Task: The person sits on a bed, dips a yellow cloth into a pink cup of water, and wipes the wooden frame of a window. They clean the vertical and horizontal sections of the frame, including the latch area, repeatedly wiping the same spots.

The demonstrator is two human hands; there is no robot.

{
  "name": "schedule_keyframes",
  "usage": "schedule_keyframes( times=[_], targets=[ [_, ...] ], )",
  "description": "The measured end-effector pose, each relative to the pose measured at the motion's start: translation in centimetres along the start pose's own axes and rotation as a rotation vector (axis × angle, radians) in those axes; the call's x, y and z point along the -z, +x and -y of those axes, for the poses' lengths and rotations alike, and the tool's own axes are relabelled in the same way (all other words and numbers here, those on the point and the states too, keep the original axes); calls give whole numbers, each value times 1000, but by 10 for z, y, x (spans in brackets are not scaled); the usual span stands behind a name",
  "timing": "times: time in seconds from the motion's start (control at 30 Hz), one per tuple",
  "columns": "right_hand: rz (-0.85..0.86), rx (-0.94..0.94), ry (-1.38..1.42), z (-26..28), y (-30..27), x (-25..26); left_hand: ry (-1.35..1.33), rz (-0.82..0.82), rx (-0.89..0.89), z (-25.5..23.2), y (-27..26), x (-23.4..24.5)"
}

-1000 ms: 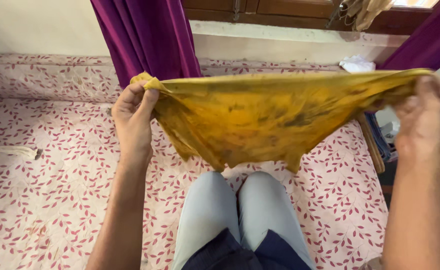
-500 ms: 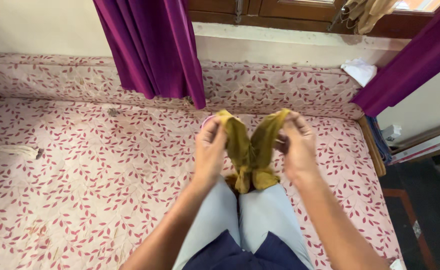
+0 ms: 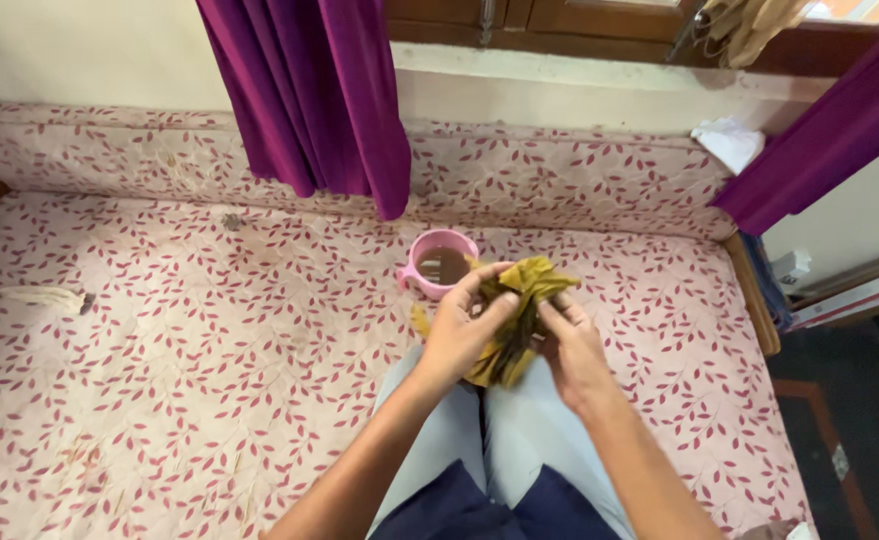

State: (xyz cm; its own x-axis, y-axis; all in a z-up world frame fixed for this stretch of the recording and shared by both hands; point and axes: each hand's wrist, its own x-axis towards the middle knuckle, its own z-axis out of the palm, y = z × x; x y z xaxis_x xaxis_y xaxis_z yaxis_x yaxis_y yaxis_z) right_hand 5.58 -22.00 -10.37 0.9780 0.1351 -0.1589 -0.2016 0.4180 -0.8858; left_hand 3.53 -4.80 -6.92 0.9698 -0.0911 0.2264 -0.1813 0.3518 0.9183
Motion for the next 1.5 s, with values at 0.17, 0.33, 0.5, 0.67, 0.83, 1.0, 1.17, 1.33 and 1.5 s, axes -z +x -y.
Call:
schedule_keyframes(
  times=[0.17,0.33,0.5,0.67,0.83,1.0,1.17,1.33,1.5],
  targets=[
    [137,141,-356,35,0,-4,557,-78,-278,-42,0,-6],
    [273,354,-418,67,0,-17,530,50,-42,-72,19,-7],
    [51,608,-305,58,11,-3,209,-3,-112,-84,30,-24],
    [162,809,-587,-50,3,8,5,-59,-180,-124,56,-39],
    [-37,-153,-55,-105,21,21,-225,-6,-235,-158,60,-56],
    [269,-249,526,-80,36,35,-128,-186,-201,-170,68,-39],
    [482,-251,735,-64,31,43,-149,-277,-188,-165,64,9],
    [332,-228,599,-51,22,40,-210,-304,-173,-156,52,29],
    [170,-98,311,-33,9,25,-297,-284,-152,-153,42,34]
  ],
)
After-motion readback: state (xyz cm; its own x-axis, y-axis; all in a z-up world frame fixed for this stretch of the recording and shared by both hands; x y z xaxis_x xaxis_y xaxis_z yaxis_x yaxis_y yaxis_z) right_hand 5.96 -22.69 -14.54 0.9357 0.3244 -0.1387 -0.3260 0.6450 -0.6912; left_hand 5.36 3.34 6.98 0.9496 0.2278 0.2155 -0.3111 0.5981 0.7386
